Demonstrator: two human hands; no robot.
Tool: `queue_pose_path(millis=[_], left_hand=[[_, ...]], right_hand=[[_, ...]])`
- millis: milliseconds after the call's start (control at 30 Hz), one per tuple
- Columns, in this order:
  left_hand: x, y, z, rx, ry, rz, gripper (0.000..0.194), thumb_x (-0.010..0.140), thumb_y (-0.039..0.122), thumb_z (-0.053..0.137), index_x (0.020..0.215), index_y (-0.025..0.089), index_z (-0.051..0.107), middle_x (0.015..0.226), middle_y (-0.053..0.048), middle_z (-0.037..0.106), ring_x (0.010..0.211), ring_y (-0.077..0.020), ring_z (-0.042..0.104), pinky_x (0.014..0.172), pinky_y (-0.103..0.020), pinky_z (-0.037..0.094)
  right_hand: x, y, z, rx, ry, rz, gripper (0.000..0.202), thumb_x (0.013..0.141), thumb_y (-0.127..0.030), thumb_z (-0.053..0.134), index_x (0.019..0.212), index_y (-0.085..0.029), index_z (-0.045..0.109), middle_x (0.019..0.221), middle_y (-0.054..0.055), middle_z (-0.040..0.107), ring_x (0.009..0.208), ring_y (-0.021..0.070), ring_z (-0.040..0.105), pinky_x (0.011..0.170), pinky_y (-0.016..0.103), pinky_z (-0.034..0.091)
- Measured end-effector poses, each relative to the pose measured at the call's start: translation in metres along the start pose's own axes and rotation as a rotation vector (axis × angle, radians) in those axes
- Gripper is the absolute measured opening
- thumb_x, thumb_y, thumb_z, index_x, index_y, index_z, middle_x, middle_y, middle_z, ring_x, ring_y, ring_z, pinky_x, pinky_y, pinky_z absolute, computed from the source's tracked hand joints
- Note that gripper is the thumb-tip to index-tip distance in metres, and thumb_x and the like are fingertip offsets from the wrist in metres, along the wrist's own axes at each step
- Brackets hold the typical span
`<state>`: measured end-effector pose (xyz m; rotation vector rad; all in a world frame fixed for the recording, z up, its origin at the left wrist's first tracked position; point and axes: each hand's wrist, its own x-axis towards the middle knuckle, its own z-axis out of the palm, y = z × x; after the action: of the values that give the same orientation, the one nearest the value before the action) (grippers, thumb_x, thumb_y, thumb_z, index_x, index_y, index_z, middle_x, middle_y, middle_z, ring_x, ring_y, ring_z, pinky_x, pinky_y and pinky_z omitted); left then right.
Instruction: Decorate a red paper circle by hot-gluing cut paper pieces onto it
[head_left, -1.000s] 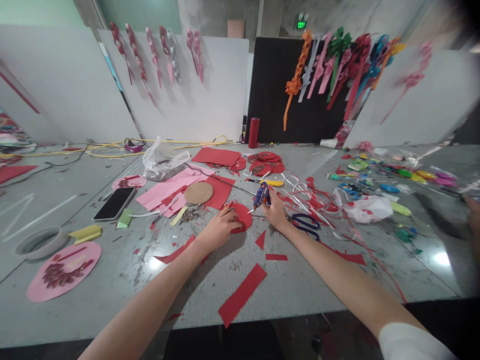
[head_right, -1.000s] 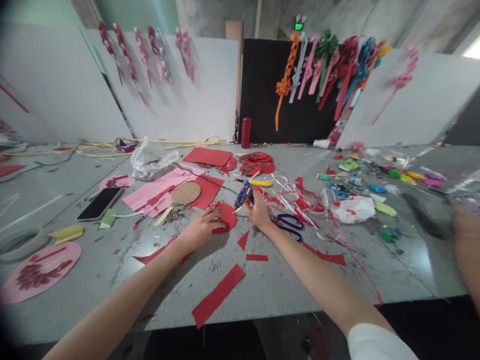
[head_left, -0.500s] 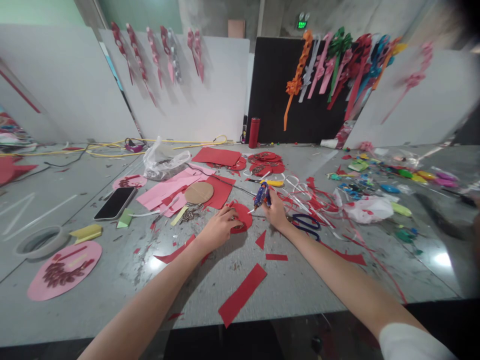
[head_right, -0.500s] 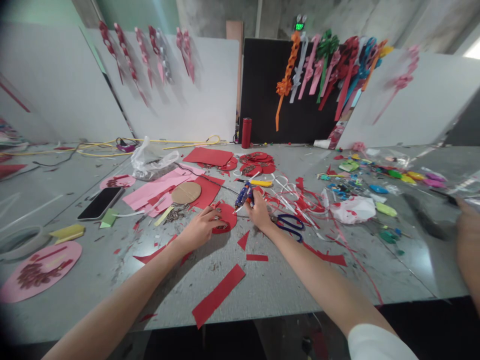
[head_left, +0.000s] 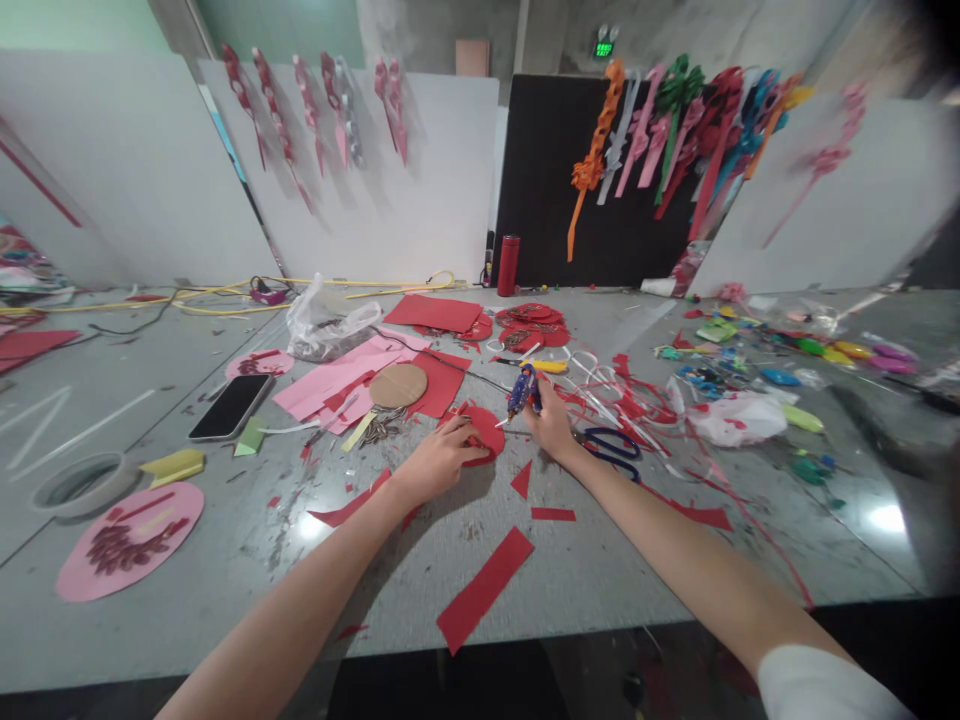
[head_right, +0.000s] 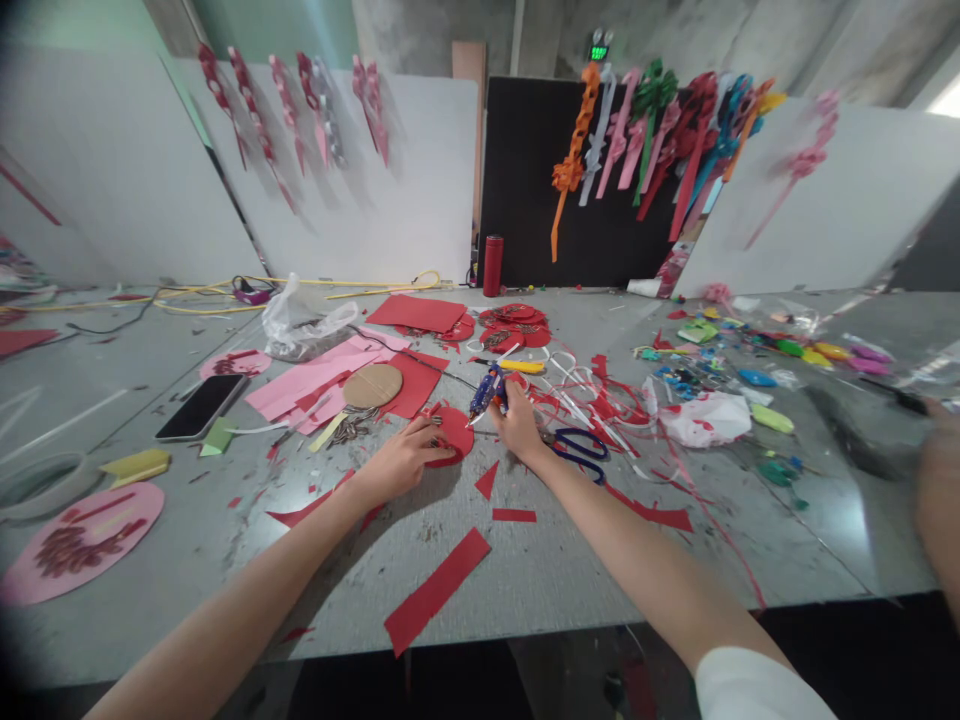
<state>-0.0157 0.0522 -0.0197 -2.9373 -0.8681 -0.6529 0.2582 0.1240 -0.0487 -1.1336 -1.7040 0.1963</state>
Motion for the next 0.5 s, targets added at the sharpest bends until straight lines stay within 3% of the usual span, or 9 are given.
queue_pose_path(millis=[233,500], left_hand=[[-0.0001,-0.0035,0.0018,0.002,0.013,-0.026,0.055,0.079,-0.007,0.054,0.12,0.024,0.076,0.124,-0.008,0.065,0.129,-0.0271,0.053,0.117,-0.048,0.049],[-0.0004,-0.0028,0.0026,0.006,0.004,-0.041,0.06,0.079,-0.009,0.052,0.125,0.024,0.073,0.125,-0.007,0.064,0.13,-0.0256,0.051,0.118,-0.045,0.047]], right_hand=[[0.0007,-0.0013,-0.0003,0.007,-0.008,0.008,0.01,0.09,-0.031,0.059,0.096,-0.024,0.056,0.091,0.004,0.06,0.085,0.025,0.055,0.079,0.039,0.046],[0.0008,-0.0006,-0.0002,0.012,-0.022,0.001,0.011,0.09,-0.029,0.059,0.099,-0.023,0.058,0.096,0.006,0.062,0.089,0.0258,0.056,0.082,0.04,0.046]])
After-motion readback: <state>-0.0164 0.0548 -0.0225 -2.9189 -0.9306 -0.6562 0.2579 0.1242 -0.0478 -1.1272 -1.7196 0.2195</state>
